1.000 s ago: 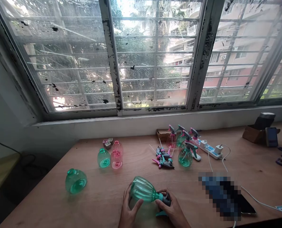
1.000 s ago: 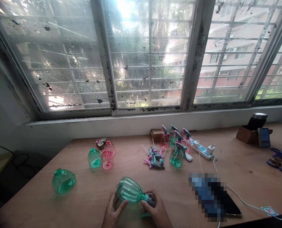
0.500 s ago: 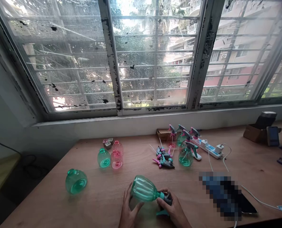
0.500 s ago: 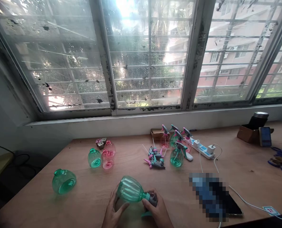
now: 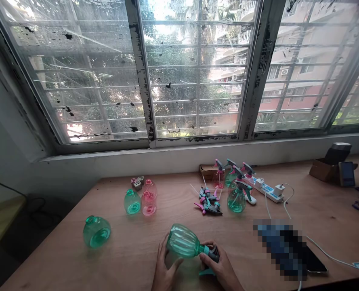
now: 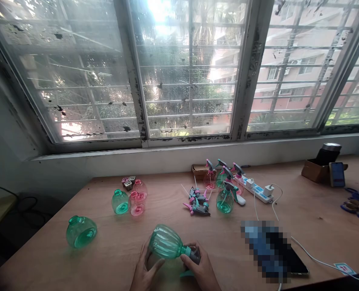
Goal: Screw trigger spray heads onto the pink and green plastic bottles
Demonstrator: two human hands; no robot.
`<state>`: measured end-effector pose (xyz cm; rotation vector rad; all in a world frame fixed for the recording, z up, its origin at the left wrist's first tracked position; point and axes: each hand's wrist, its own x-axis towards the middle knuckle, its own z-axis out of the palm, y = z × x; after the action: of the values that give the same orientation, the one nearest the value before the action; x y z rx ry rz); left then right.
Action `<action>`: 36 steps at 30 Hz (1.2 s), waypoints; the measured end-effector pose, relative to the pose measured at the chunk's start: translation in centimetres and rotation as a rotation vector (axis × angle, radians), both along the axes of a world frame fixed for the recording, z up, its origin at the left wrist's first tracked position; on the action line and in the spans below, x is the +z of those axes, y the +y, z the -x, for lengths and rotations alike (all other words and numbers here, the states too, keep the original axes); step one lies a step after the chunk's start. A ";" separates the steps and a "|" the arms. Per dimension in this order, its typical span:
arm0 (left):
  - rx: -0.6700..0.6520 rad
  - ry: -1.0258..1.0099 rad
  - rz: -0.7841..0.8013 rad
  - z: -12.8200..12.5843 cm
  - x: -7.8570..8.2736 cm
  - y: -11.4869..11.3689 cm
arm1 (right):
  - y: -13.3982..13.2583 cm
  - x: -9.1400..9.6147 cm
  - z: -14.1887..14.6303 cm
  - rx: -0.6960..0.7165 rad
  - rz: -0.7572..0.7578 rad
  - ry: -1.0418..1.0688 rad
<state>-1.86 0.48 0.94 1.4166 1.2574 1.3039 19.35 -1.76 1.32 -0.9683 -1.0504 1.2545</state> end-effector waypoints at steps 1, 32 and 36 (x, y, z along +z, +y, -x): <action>0.004 0.010 0.007 0.0 -0.1 0.0 | 0.0 0.1 0.0 0.008 0.002 0.001; 0.018 0.021 0.030 0.0 0.6 -0.1 | -0.3 0.3 0.0 0.036 0.005 -0.016; 0.024 -0.026 0.066 0.0 0.6 0.1 | -0.3 0.4 0.0 0.044 0.002 -0.041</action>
<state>-1.87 0.59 1.53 1.3384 1.2918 1.2809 19.30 -2.07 1.68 -0.9807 -1.1077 1.2759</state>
